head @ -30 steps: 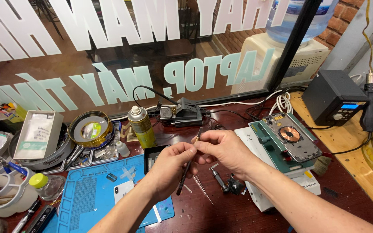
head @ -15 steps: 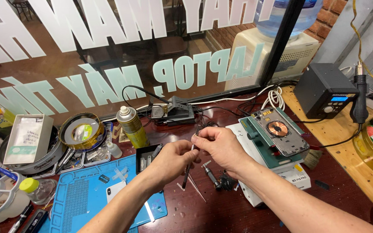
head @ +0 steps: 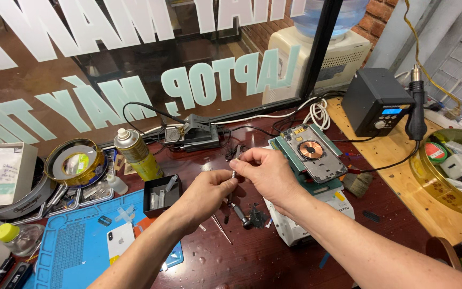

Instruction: The person uses a hot air gun and soldering iron to work on a disassembled mobile phone secured in a heating station. They apply heat to the motherboard, then prepare and apply solder to specific points on the circuit board.

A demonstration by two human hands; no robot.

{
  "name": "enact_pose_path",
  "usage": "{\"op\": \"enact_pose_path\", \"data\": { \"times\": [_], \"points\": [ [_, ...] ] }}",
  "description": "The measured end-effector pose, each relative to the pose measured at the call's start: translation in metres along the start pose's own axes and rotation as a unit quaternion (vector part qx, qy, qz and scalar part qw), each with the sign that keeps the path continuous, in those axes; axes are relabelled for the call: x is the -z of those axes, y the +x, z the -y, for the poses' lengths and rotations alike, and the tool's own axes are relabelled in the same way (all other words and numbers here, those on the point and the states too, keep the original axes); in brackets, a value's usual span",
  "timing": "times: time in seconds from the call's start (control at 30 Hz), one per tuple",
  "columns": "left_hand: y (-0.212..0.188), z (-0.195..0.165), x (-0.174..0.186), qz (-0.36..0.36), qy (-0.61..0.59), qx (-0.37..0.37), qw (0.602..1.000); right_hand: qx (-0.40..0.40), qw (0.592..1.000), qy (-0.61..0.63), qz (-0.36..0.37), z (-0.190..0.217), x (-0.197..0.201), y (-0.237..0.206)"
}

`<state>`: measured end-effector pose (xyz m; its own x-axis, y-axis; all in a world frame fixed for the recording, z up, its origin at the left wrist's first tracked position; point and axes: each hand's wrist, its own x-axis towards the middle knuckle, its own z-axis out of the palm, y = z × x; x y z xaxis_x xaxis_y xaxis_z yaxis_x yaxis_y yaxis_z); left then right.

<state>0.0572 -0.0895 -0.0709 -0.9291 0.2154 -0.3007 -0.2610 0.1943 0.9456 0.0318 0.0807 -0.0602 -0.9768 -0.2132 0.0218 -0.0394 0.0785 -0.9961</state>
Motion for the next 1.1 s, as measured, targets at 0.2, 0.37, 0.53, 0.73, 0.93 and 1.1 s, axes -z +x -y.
{"op": "enact_pose_path", "data": {
  "times": [0.2,0.37,0.53,0.73,0.93,1.1],
  "points": [
    [0.008,-0.010,-0.019,-0.130,0.123,-0.090,0.980,-0.008,0.997,0.004,-0.073,0.002,0.005,-0.007],
    [0.020,-0.025,-0.020,-0.124,0.160,-0.148,0.968,-0.002,0.996,0.057,-0.066,0.012,0.015,-0.002],
    [0.039,-0.036,-0.011,0.078,-0.009,-0.101,0.992,-0.026,0.992,0.007,-0.120,0.028,0.031,0.008],
    [0.041,-0.048,-0.026,-0.028,0.097,-0.151,0.983,-0.057,0.984,0.042,-0.161,0.034,0.039,0.004],
    [0.049,-0.065,-0.046,0.071,0.065,-0.108,0.990,-0.030,0.992,0.081,-0.094,0.034,0.070,0.006],
    [0.065,-0.076,-0.091,0.011,0.005,-0.108,0.994,-0.056,0.992,0.061,-0.091,0.031,0.111,0.018]
  ]
}}
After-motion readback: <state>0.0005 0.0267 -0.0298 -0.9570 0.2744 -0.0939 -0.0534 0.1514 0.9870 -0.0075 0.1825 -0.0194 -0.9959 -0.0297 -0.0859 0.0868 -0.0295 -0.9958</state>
